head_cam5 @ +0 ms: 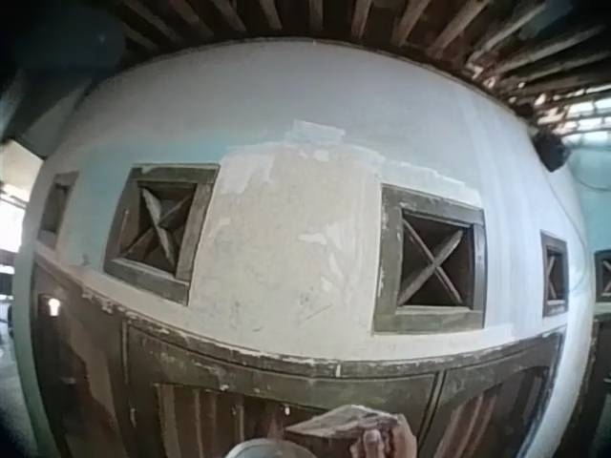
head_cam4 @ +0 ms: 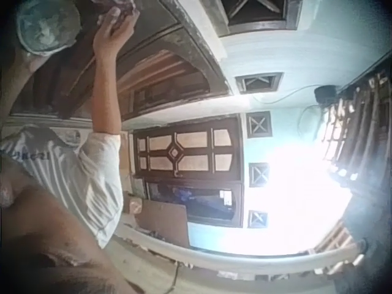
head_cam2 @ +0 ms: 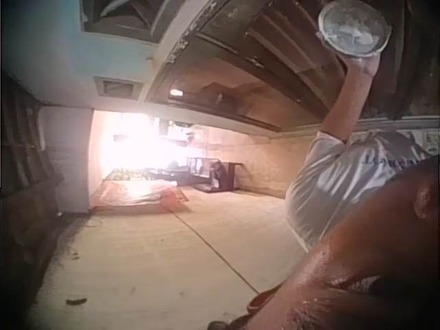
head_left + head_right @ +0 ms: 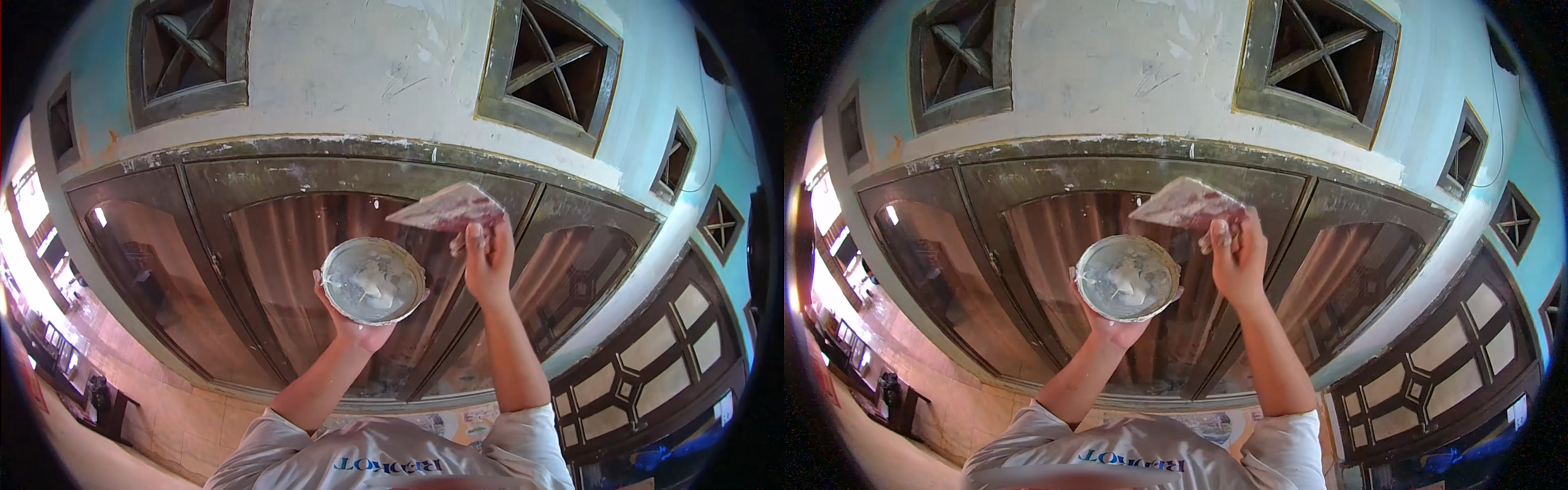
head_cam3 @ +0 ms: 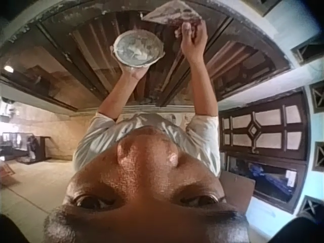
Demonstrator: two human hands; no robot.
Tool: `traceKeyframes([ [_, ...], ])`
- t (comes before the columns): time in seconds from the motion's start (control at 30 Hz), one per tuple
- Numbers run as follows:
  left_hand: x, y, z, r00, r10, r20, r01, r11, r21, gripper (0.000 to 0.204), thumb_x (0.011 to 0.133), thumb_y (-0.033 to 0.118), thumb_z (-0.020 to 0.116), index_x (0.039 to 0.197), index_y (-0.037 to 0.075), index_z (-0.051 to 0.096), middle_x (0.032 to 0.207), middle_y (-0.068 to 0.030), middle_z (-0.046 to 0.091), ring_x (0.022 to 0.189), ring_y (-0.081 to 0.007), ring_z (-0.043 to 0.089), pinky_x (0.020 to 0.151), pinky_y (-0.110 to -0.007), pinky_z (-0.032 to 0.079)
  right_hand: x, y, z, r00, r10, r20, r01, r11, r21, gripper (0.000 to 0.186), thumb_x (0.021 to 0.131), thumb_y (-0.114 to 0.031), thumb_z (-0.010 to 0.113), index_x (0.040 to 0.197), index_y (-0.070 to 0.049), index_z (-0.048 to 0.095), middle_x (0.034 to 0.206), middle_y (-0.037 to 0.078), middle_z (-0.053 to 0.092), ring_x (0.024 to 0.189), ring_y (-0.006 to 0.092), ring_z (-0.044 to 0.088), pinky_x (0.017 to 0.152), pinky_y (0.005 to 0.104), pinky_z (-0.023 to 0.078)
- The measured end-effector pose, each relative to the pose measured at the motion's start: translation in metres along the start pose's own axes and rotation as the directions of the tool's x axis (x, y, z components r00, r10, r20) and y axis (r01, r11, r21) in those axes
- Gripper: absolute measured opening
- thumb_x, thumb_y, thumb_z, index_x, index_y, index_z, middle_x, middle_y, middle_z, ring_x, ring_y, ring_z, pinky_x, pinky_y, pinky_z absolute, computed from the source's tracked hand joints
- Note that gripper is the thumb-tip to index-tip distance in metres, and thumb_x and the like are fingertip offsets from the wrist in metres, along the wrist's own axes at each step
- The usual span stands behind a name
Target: Applying wall putty to fill and smooth areas of a wall using a putty knife.
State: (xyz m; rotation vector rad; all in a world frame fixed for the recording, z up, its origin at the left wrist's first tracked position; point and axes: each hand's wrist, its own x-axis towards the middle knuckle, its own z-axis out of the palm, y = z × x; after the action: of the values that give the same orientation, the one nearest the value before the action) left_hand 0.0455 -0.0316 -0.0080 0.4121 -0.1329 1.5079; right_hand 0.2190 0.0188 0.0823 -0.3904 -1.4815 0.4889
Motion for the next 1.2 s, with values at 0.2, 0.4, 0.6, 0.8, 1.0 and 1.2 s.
traceKeyframes([
  [0.2, 0.003, 0.005, -0.018, 0.998, -0.016, 0.056, 0.019, 0.998, -0.053, 0.082, 0.078, 0.080, 0.047, 0.133, 0.019, 0.051, 0.136, -0.0053, 0.051, 0.125, -0.0317, 0.048, 0.105, -0.059, 0.037, 0.119, -0.028, -0.019, 0.992, -0.129, -0.007, 0.129, 0.992, -0.007, 0.017, 0.102, -0.021, 0.052, 0.111, -0.007, 0.047, 0.075, -0.003, 0.050, 0.060, 0.0045, 0.045, 0.053, 0.0223, 0.038],
  [0.4, -0.003, 0.018, -0.025, 0.999, 0.041, 0.020, -0.041, 0.999, 0.014, 0.080, 0.080, 0.079, 0.044, 0.134, 0.020, 0.050, 0.137, -0.0076, 0.050, 0.125, -0.0342, 0.047, 0.106, -0.059, 0.036, 0.228, -0.059, -0.025, 0.977, -0.181, -0.116, 0.180, 0.983, -0.020, 0.021, 0.100, -0.023, 0.055, 0.115, -0.009, 0.050, 0.078, -0.002, 0.055, 0.061, 0.0050, 0.045, 0.053, 0.0229, 0.037],
  [0.6, -0.009, 0.025, 0.005, 0.999, 0.004, 0.038, -0.007, 0.998, 0.067, 0.080, 0.082, 0.079, 0.039, 0.134, 0.019, 0.050, 0.137, -0.0081, 0.051, 0.125, -0.0377, 0.048, 0.102, -0.066, 0.036, 0.327, -0.080, -0.030, 0.940, -0.342, -0.001, 0.335, 0.920, -0.202, 0.023, 0.099, -0.030, 0.056, 0.113, -0.011, 0.055, 0.076, -0.004, 0.052, 0.058, 0.0069, 0.043, 0.052, 0.0244, 0.036],
  [0.8, -0.007, 0.039, -0.012, 0.998, 0.069, -0.015, -0.066, 0.988, 0.141, 0.084, 0.081, 0.082, 0.036, 0.139, 0.022, 0.046, 0.140, -0.0066, 0.048, 0.129, -0.0351, 0.046, 0.104, -0.063, 0.036, 0.432, -0.086, -0.076, 0.867, -0.479, -0.136, 0.337, 0.766, -0.548, 0.032, 0.100, -0.035, 0.051, 0.116, -0.008, 0.057, 0.073, -0.002, 0.051, 0.058, 0.0089, 0.042, 0.053, 0.0267, 0.036],
  [1.0, -0.012, 0.049, 0.002, 0.998, 0.064, -0.023, -0.061, 0.991, 0.122, 0.085, 0.078, 0.083, 0.039, 0.138, 0.023, 0.046, 0.140, -0.0060, 0.047, 0.129, -0.0333, 0.046, 0.104, -0.061, 0.037, 0.457, -0.081, -0.088, 0.950, -0.219, -0.223, 0.066, 0.839, -0.540, 0.044, 0.099, -0.038, 0.047, 0.124, -0.003, 0.056, 0.094, 0.012, 0.065, 0.083, 0.0237, 0.059, 0.077, 0.0388, 0.047],
  [1.2, -0.003, 0.053, -0.026, 0.980, 0.131, -0.150, -0.106, 0.981, 0.163, 0.084, 0.079, 0.083, 0.038, 0.136, 0.022, 0.048, 0.139, -0.0059, 0.049, 0.127, -0.0317, 0.048, 0.104, -0.059, 0.038, 0.470, -0.074, -0.081, 0.830, -0.511, -0.224, 0.226, 0.675, -0.703, 0.041, 0.098, -0.038, 0.049, 0.116, -0.003, 0.061, 0.080, 0.007, 0.061, 0.068, 0.0161, 0.054, 0.061, 0.0344, 0.045],
])
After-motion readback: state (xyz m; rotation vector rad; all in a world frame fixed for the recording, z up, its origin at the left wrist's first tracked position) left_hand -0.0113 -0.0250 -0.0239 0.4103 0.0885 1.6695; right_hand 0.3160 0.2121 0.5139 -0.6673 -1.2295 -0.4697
